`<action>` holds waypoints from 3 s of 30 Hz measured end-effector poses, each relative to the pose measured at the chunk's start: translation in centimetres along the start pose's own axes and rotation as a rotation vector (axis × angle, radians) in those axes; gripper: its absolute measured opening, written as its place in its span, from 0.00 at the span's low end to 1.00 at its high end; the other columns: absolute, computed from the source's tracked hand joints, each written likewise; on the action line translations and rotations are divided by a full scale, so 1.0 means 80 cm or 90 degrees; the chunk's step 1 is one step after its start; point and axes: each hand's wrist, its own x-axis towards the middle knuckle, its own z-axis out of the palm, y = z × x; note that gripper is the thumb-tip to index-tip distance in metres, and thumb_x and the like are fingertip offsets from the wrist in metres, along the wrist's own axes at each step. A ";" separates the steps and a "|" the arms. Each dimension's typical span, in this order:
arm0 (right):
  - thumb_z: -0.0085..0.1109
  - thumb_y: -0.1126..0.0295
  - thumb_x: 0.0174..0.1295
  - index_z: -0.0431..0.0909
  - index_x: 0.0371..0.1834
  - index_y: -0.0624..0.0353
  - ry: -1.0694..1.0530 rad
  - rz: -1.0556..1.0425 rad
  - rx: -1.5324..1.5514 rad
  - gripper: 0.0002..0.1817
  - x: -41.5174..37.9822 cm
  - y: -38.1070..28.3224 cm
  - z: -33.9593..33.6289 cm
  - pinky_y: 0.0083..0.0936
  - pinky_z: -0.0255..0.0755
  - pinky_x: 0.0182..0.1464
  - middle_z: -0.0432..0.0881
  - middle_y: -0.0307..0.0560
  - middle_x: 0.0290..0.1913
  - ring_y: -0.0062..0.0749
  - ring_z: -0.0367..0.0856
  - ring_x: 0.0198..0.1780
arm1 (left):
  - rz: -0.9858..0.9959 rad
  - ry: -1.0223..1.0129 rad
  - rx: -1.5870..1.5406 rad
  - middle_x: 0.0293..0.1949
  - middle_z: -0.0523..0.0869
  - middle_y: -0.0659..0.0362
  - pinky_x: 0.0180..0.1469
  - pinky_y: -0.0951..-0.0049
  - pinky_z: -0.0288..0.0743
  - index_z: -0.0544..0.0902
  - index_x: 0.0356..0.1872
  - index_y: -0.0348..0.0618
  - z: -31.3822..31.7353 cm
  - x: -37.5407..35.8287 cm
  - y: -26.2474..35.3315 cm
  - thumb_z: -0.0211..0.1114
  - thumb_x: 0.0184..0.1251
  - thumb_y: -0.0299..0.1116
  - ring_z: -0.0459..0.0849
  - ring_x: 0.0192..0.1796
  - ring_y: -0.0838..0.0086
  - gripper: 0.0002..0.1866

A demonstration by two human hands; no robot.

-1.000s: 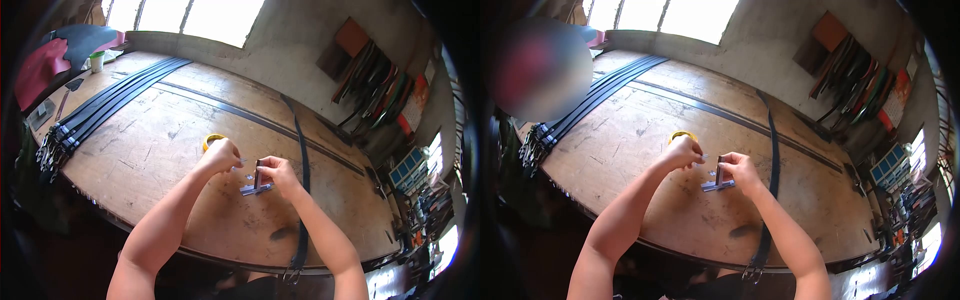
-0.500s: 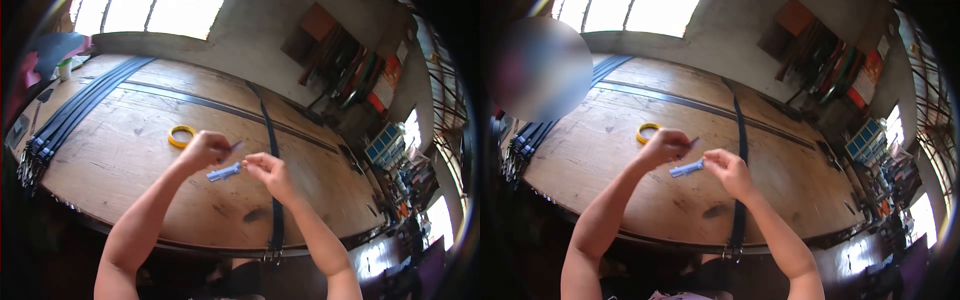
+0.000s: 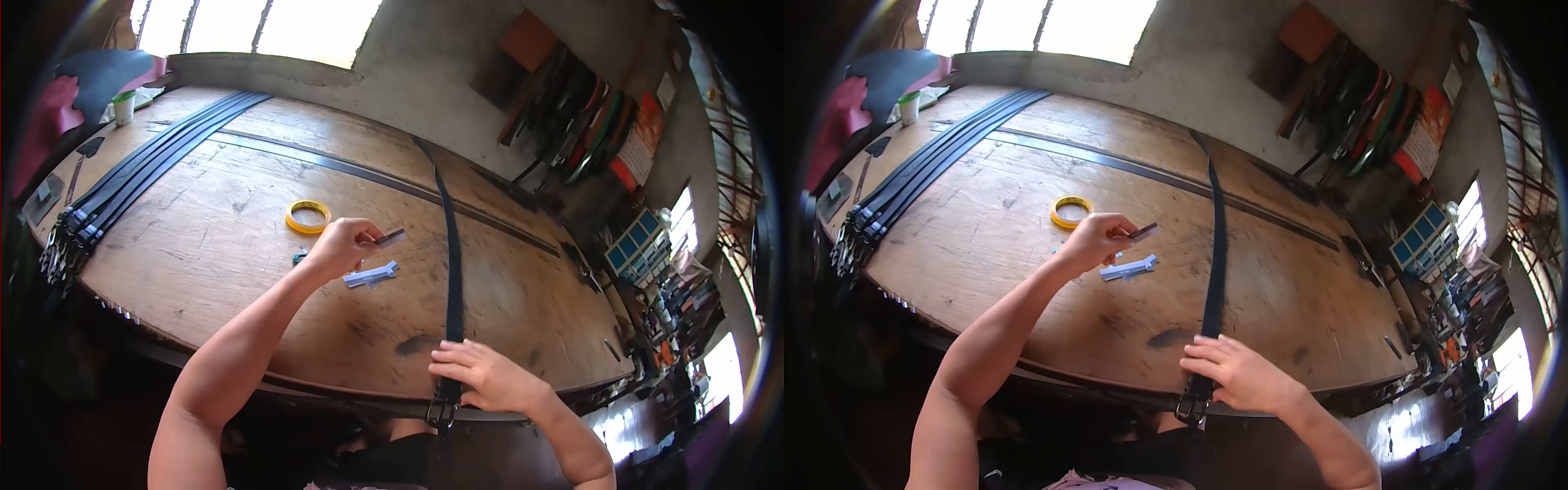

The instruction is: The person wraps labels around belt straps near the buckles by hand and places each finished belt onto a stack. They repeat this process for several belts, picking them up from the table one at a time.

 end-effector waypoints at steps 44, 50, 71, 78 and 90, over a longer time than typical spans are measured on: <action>0.60 0.83 0.74 0.77 0.66 0.73 0.315 0.416 1.242 0.18 0.020 -0.187 0.164 0.28 0.81 0.62 0.88 0.52 0.54 0.29 0.87 0.55 | -0.387 0.138 -0.177 0.36 0.88 0.56 0.33 0.81 0.83 0.80 0.42 0.29 0.109 -0.371 0.065 0.73 0.66 0.16 0.86 0.34 0.82 0.09; 0.60 0.81 0.75 0.79 0.64 0.72 0.289 0.449 1.222 0.17 0.024 -0.183 0.166 0.26 0.82 0.60 0.89 0.49 0.52 0.27 0.88 0.52 | -0.458 0.169 -0.312 0.33 0.88 0.57 0.30 0.83 0.81 0.84 0.41 0.29 0.109 -0.371 0.065 0.73 0.69 0.20 0.85 0.29 0.83 0.06; 0.61 0.81 0.74 0.80 0.63 0.71 0.329 0.426 1.237 0.17 0.031 -0.183 0.167 0.30 0.85 0.57 0.90 0.52 0.51 0.32 0.90 0.50 | -0.363 0.233 -0.301 0.39 0.87 0.57 0.42 0.78 0.82 0.83 0.43 0.32 0.136 -0.388 0.047 0.70 0.75 0.23 0.88 0.40 0.79 0.05; 0.62 0.82 0.72 0.83 0.62 0.70 0.363 0.449 1.215 0.17 0.030 -0.189 0.167 0.27 0.83 0.58 0.89 0.49 0.50 0.29 0.88 0.50 | -0.441 0.218 -0.406 0.39 0.88 0.61 0.35 0.83 0.79 0.87 0.47 0.34 0.128 -0.388 0.049 0.71 0.74 0.24 0.87 0.36 0.82 0.06; 0.62 0.82 0.72 0.84 0.61 0.69 0.334 0.454 1.180 0.16 0.032 -0.192 0.171 0.26 0.82 0.54 0.88 0.46 0.49 0.27 0.87 0.48 | -0.401 0.293 -0.510 0.43 0.89 0.52 0.29 0.84 0.80 0.74 0.56 0.33 0.138 -0.388 0.045 0.71 0.73 0.22 0.86 0.31 0.83 0.17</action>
